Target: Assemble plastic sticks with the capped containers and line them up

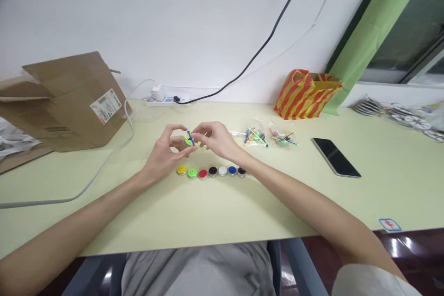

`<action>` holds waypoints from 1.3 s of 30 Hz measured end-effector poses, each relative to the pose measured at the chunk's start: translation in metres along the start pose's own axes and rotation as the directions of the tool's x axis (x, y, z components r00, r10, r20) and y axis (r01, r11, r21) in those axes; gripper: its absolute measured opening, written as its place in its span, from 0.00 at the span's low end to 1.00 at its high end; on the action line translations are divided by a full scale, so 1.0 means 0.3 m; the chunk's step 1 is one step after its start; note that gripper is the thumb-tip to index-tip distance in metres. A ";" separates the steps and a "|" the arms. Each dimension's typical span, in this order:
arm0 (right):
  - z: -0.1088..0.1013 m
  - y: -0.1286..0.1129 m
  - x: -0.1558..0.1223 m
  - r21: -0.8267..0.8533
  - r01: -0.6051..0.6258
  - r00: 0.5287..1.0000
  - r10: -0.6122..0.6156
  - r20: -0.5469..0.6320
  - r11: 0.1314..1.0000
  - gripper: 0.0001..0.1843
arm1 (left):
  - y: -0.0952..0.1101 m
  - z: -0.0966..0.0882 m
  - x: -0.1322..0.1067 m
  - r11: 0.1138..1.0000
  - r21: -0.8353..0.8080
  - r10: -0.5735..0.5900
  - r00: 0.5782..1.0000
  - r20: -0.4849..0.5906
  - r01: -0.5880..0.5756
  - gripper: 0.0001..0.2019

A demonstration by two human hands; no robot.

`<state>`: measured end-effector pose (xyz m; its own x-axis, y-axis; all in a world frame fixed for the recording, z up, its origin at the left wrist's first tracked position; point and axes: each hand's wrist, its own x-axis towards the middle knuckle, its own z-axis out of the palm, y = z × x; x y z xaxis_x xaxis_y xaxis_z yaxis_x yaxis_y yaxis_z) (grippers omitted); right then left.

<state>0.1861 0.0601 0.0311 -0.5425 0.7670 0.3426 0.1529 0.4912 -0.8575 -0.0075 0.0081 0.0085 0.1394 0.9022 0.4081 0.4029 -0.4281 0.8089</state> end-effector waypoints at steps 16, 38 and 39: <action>-0.139 -0.083 -0.114 -0.365 0.143 0.987 -0.159 -0.013 0.920 0.07 | 0.000 -0.010 -0.009 0.985 0.057 0.155 0.982 0.112 -0.162 0.24; -0.544 0.021 -0.327 -0.533 -0.340 0.818 0.523 0.238 0.775 0.13 | -0.197 -0.104 0.112 0.798 0.542 0.122 0.951 0.283 -0.263 0.12; -0.533 0.021 -0.320 -0.555 -0.292 0.867 0.461 0.191 0.779 0.13 | -0.194 -0.103 0.111 0.794 0.539 0.143 0.948 0.283 -0.281 0.12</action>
<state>0.3710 0.0556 0.0541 -0.5573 0.8124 -0.1717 0.7361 0.3877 -0.5549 -0.0543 0.0616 -0.0118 0.4462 0.8091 0.3825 0.7681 -0.5655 0.3003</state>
